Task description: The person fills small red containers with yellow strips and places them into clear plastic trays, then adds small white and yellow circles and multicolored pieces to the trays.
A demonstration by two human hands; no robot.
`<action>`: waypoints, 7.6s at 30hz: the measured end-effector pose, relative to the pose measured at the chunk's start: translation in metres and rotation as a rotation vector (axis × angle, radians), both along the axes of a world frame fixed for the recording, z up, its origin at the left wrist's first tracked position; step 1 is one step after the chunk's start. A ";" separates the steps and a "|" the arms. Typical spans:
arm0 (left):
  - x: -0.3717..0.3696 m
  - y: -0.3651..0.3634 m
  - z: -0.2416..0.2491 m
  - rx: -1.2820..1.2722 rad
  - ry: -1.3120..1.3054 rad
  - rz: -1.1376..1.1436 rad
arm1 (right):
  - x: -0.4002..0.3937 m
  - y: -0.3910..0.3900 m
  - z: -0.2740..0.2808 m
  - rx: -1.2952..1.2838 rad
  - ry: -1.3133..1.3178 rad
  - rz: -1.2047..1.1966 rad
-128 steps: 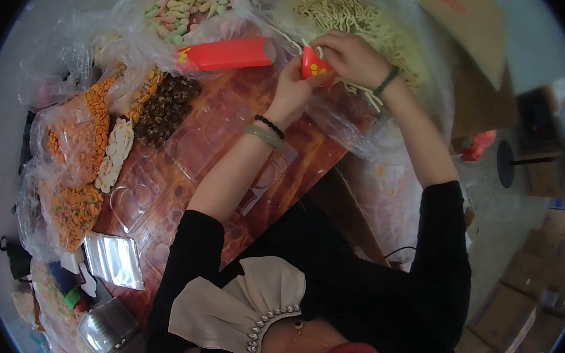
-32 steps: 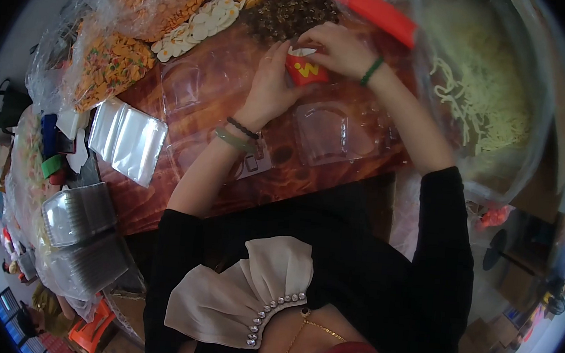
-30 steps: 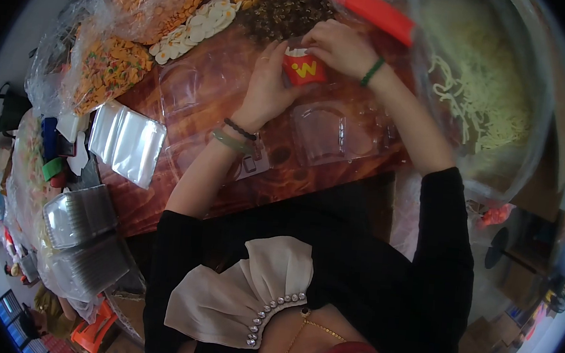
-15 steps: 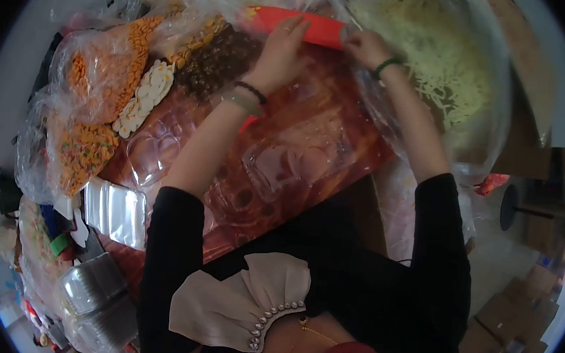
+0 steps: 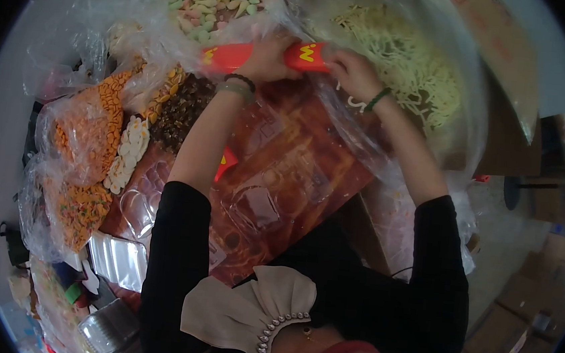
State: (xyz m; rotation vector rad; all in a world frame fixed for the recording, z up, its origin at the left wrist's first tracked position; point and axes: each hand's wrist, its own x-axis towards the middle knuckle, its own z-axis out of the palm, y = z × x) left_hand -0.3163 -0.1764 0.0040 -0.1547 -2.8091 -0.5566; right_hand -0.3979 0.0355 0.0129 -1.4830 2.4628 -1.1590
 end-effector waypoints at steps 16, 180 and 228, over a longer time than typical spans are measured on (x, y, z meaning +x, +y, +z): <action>0.026 0.081 0.043 1.242 -0.274 -0.123 | -0.057 0.100 0.022 0.367 0.053 -0.417; 0.012 0.192 -0.017 1.903 -0.299 -0.271 | -0.028 0.097 0.045 -0.137 -0.106 0.034; 0.313 0.166 -0.007 0.221 0.085 0.639 | 0.197 -0.026 0.006 0.096 0.074 0.723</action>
